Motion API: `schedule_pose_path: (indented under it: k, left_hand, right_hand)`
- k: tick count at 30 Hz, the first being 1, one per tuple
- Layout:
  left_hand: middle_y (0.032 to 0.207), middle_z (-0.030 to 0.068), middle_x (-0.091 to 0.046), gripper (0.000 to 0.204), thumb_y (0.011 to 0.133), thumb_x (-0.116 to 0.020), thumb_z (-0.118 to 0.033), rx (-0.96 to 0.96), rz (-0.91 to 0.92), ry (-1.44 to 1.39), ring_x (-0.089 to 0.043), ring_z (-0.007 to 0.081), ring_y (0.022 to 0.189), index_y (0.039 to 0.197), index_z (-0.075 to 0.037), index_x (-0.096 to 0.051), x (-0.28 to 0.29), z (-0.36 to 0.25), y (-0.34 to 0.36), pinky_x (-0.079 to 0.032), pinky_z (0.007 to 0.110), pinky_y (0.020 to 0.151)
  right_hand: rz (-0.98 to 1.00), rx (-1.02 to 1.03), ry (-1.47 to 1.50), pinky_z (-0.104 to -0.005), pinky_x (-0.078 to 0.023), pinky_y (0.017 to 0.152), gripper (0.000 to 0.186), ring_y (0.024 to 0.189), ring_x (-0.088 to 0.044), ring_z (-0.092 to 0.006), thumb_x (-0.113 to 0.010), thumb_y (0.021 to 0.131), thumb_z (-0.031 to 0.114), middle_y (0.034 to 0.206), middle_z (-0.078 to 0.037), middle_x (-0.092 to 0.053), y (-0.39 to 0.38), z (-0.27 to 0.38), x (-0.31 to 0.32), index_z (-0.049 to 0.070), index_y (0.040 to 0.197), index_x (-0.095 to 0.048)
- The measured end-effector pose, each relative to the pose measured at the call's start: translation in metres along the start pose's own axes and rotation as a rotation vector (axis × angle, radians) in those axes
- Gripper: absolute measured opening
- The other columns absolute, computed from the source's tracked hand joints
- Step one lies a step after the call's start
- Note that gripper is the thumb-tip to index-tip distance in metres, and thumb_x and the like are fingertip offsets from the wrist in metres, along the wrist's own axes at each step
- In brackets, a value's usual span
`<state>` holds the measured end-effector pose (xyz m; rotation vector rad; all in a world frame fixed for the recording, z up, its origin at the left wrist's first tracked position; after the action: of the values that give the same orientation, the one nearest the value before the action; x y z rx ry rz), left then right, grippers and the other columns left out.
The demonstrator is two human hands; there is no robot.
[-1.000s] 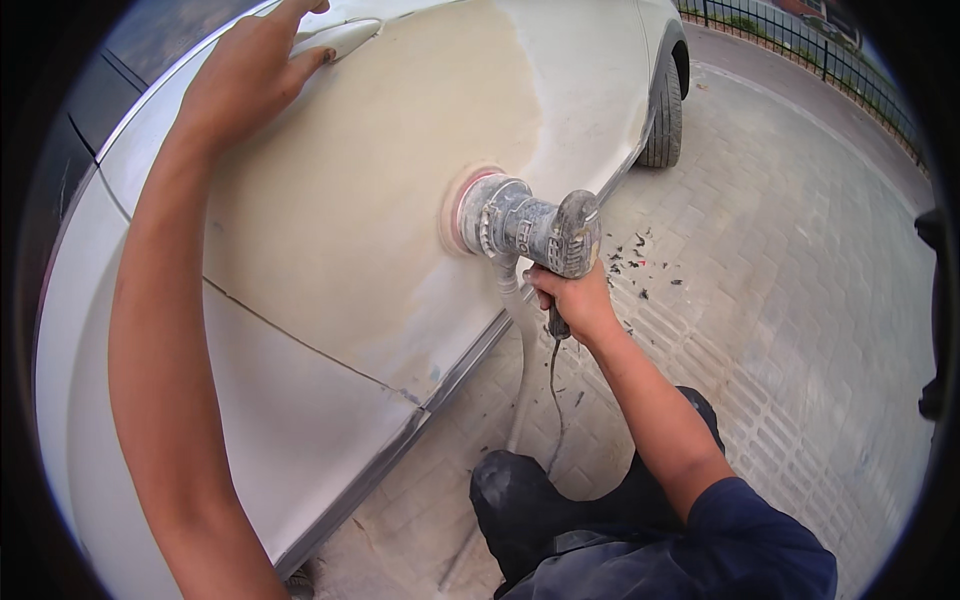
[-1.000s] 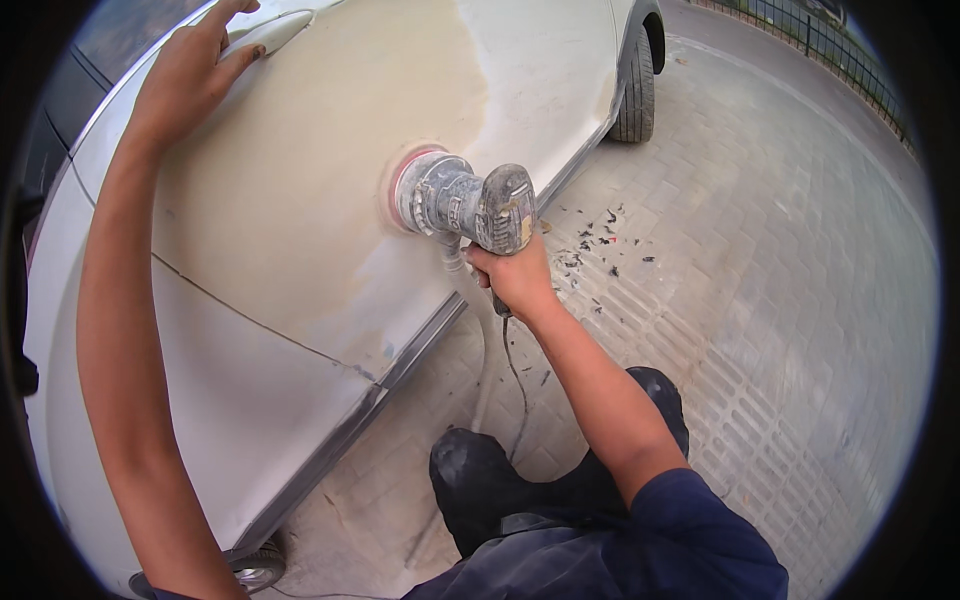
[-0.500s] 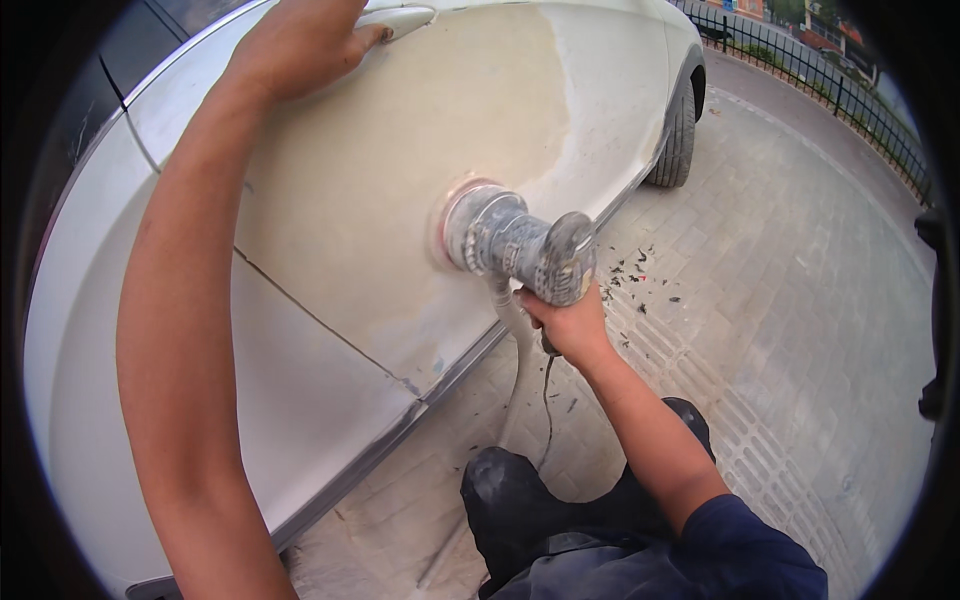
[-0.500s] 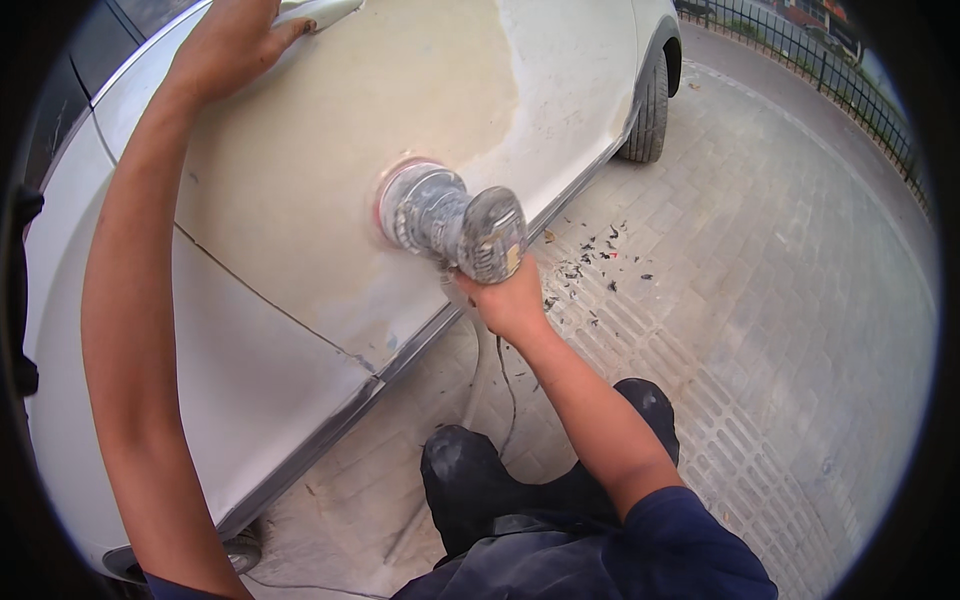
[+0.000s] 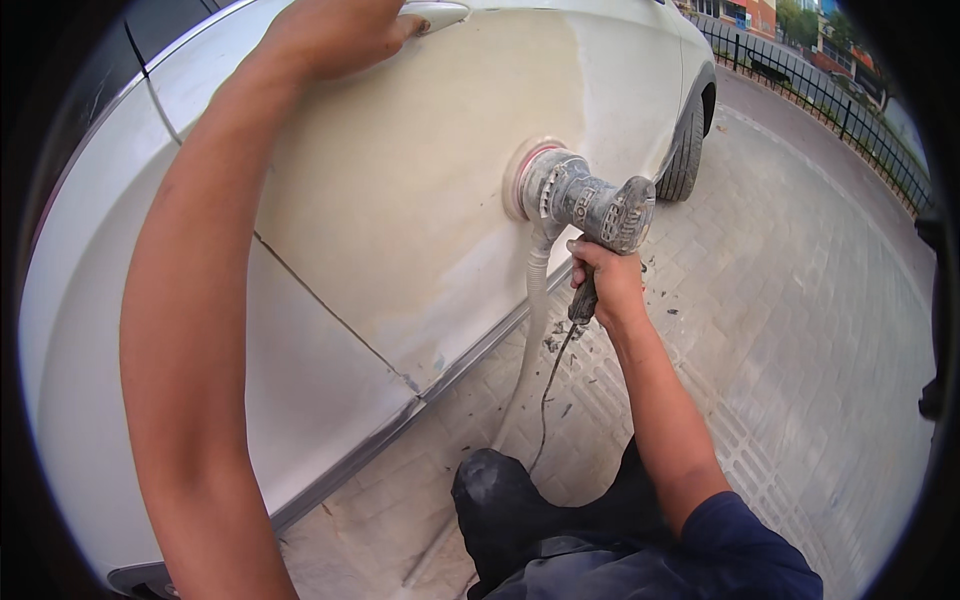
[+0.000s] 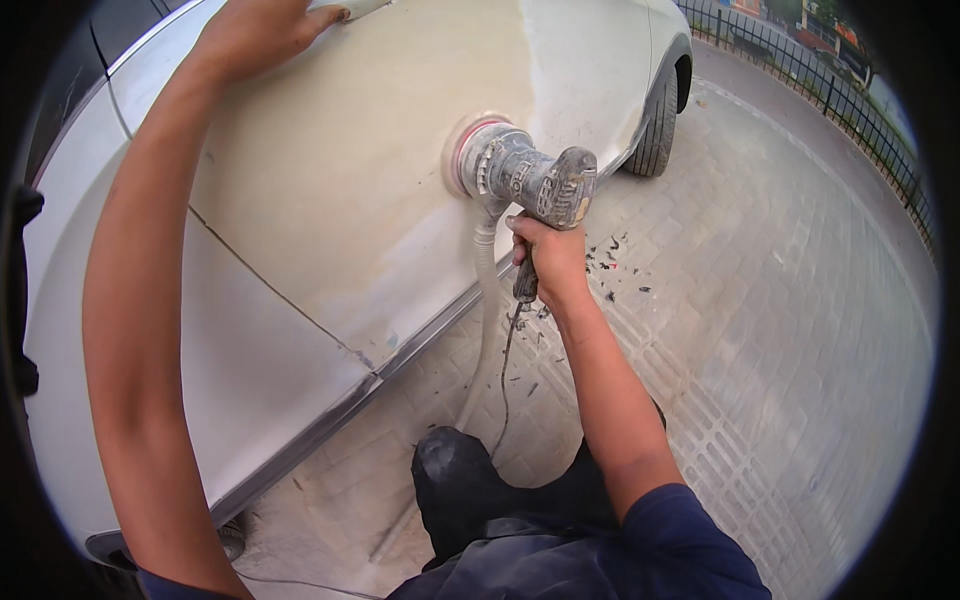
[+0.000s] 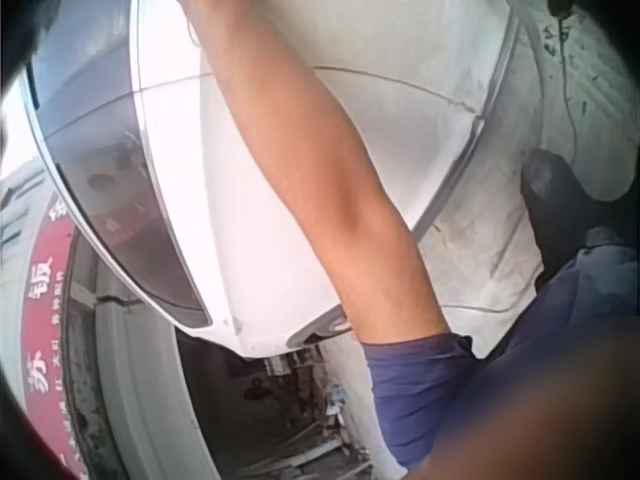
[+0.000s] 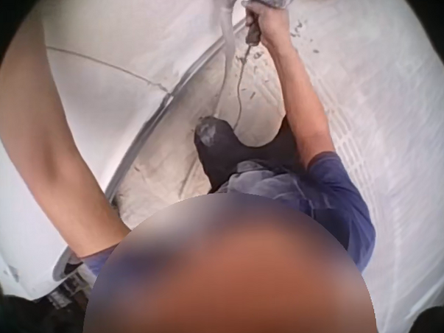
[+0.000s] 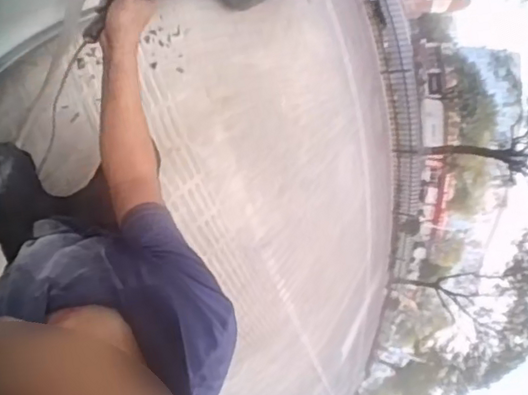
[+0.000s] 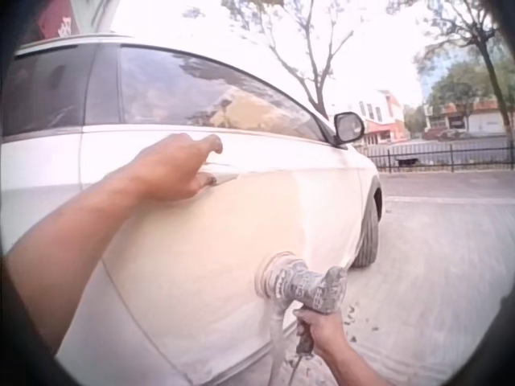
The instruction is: The person attaches a sanding disc to an orbital sander and sands the side panel of a white car. The person moves the sander across the door surface in overlapping passes, generating dust and smoothing the panel.
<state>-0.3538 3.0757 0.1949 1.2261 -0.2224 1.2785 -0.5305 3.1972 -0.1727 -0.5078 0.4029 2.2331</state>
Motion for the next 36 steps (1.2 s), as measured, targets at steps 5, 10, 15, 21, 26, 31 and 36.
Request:
schedule_pose_path:
  k: [5,10,15,21,26,31,36]
  left_hand:
    - [0.113,0.0295,-0.076,0.049,0.097,-0.077,-0.021,-0.057,-0.086,0.03,-0.071,0.0506,0.114,0.141,-0.006,-0.062,-0.003,-0.001,-0.003,-0.056,0.058,0.101]
    - [0.113,0.0292,-0.076,0.049,0.097,-0.076,-0.022,-0.008,-0.047,0.023,-0.071,0.0503,0.115,0.141,-0.006,-0.062,-0.007,0.006,0.0,-0.056,0.058,0.102]
    - [0.115,0.0295,-0.076,0.049,0.097,-0.076,-0.021,-0.057,-0.085,-0.013,-0.07,0.0504,0.116,0.142,-0.005,-0.061,-0.009,0.009,-0.004,-0.056,0.057,0.102]
    - [0.116,0.0302,-0.076,0.049,0.098,-0.075,-0.02,-0.016,-0.032,0.01,-0.07,0.0505,0.117,0.142,-0.005,-0.061,-0.008,0.006,0.002,-0.055,0.057,0.104]
    - [0.117,0.0303,-0.076,0.049,0.097,-0.075,-0.019,-0.001,-0.051,-0.007,-0.07,0.0502,0.119,0.143,-0.006,-0.061,-0.005,0.003,-0.007,-0.055,0.057,0.105]
    - [0.12,0.0304,-0.075,0.05,0.097,-0.074,-0.019,0.013,-0.03,-0.004,-0.069,0.0493,0.121,0.143,-0.005,-0.061,-0.003,0.001,-0.007,-0.055,0.057,0.106]
    - [0.121,0.0314,-0.075,0.051,0.097,-0.074,-0.019,-0.102,-0.121,-0.019,-0.069,0.0495,0.122,0.144,-0.003,-0.061,-0.005,0.003,-0.009,-0.054,0.056,0.107]
  right_hand:
    - [0.119,0.077,-0.259,-0.0337,-0.053,0.058,0.015,0.062,-0.066,-0.0158,-0.081,0.089,-0.003,0.079,-0.008,-0.071,-0.057,-0.028,-0.024,-0.002,0.101,-0.073]
    - [0.237,0.616,-0.535,-0.0353,-0.057,0.063,0.031,0.069,-0.072,-0.016,-0.089,0.086,0.006,0.084,-0.009,-0.076,-0.081,-0.026,-0.047,0.0,0.113,-0.074]
    - [0.15,0.153,-0.461,-0.0365,-0.058,0.065,0.016,0.071,-0.073,-0.0187,-0.082,0.088,0.005,0.088,-0.009,-0.078,-0.037,-0.007,-0.014,-0.002,0.102,-0.077]
    - [0.072,0.033,-0.101,-0.032,-0.045,0.053,0.008,0.055,-0.058,-0.0151,-0.077,0.089,-0.001,0.07,-0.004,-0.063,-0.022,-0.007,-0.007,0.002,0.089,-0.07]
    - [0.127,0.374,-0.34,-0.0328,-0.052,0.058,0.013,0.061,-0.064,-0.0144,-0.08,0.088,-0.005,0.08,-0.005,-0.071,-0.076,-0.024,-0.045,-0.001,0.098,-0.073]
    - [0.111,0.318,-0.34,-0.0331,-0.052,0.059,0.012,0.061,-0.064,-0.0152,-0.081,0.088,-0.004,0.078,-0.006,-0.07,-0.062,-0.018,-0.04,0.0,0.097,-0.072]
    - [-0.005,-0.023,-0.069,-0.0326,-0.045,0.052,0.006,0.054,-0.058,-0.015,-0.077,0.09,0.002,0.07,-0.004,-0.065,-0.003,-0.004,-0.001,0.001,0.089,-0.071]
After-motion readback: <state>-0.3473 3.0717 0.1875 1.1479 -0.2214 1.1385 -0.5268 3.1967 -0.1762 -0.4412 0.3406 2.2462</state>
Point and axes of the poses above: each hand's wrist, its own y-axis towards the middle knuckle, its own x-axis out of the back of the hand, z = x × y, the point moved 2 cm from there along y, towards the middle knuckle
